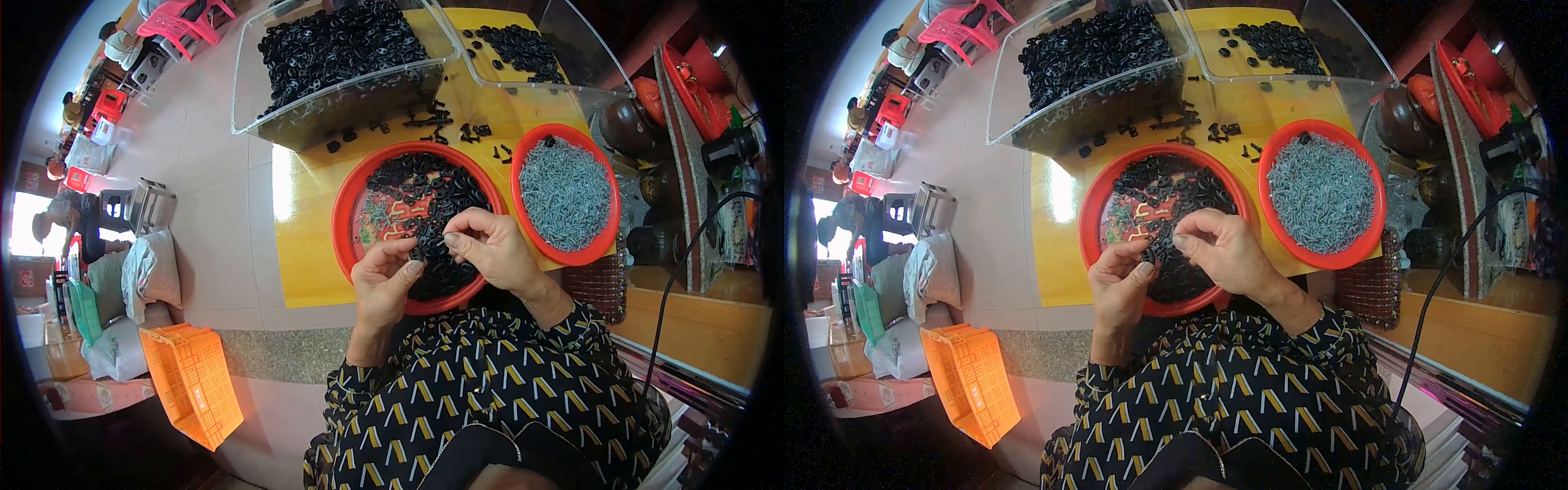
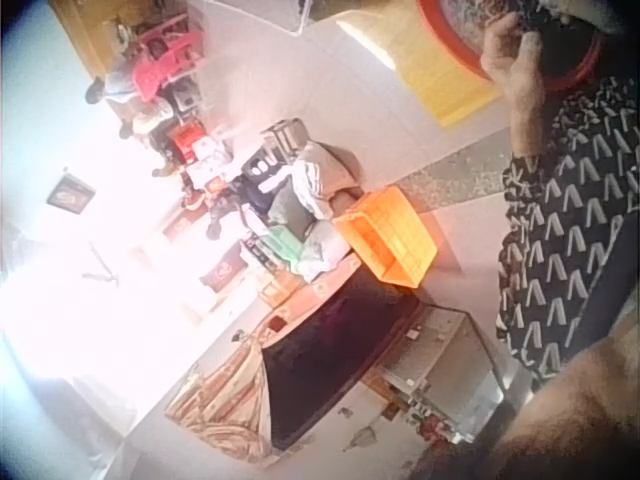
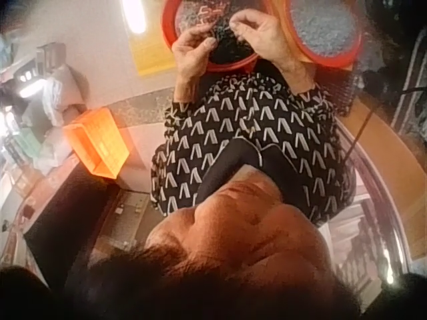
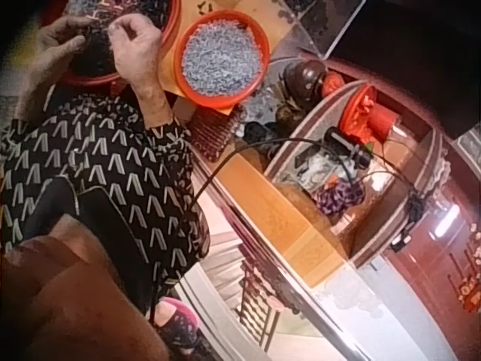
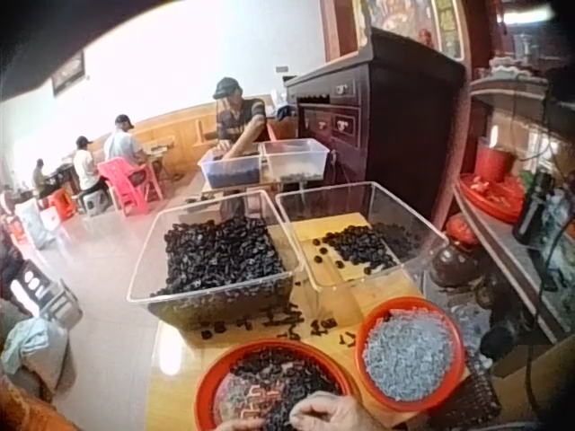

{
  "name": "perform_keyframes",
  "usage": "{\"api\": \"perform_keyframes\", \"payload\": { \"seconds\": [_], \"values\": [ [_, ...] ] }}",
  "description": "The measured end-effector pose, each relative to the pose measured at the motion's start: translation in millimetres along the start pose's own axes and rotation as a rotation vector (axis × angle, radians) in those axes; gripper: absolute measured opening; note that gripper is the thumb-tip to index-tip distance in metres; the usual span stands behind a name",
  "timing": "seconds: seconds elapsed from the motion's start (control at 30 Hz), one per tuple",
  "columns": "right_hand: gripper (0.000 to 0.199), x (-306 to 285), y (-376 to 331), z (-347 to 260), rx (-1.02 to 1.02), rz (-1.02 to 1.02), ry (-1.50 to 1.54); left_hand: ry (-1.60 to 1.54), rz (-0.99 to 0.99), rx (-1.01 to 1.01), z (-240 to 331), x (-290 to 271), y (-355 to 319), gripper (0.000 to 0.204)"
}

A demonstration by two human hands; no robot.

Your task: The person assembles small black plastic components by fitting and pressing the pieces together by hand.

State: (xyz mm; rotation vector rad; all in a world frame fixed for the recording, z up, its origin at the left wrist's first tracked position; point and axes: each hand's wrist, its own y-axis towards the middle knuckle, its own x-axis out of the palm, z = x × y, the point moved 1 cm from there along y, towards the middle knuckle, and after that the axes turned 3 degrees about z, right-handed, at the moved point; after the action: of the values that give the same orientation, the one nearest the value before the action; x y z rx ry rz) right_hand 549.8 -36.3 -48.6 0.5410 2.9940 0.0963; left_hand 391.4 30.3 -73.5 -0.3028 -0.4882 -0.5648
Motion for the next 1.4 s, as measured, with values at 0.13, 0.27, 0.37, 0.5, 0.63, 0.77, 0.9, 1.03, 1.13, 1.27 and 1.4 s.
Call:
{"api": "perform_keyframes", "payload": {
  "seconds": [0.13,0.27,0.37,0.5,0.63,0.77,0.9,1.03,1.13,1.27,1.4],
  "values": [
    [0.011,9,-3,-14,0.319,-0.013,0.277,0.018,-0.023,0.026,-1,0,0,0.028],
    [0.010,13,-5,-15,0.381,-0.018,0.266,0.019,-0.036,0.031,0,4,-1,0.029],
    [0.010,13,-5,-15,0.382,-0.013,0.258,0.048,-0.051,0.063,0,2,-1,0.029],
    [0.007,14,-5,-17,0.395,-0.007,0.270,0.062,-0.049,0.078,-1,2,-2,0.029],
    [0.007,15,-5,-16,0.393,-0.010,0.246,0.137,-0.044,0.099,-2,1,-2,0.029],
    [0.006,16,-5,-17,0.399,-0.012,0.245,0.163,-0.043,0.129,1,5,-3,0.029],
    [0.006,17,-5,-18,0.392,0.002,0.237,0.166,-0.053,0.126,0,4,-2,0.028],
    [0.006,17,-6,-18,0.398,-0.003,0.236,0.199,-0.052,0.137,1,4,-3,0.028],
    [0.005,18,-6,-16,0.396,-0.011,0.243,0.203,-0.052,0.138,0,6,-3,0.027],
    [0.005,19,-5,-16,0.385,-0.026,0.252,0.191,-0.069,0.148,1,7,-3,0.027],
    [0.005,20,-5,-17,0.394,-0.036,0.245,0.229,-0.074,0.147,3,7,-4,0.027]
  ]
}}
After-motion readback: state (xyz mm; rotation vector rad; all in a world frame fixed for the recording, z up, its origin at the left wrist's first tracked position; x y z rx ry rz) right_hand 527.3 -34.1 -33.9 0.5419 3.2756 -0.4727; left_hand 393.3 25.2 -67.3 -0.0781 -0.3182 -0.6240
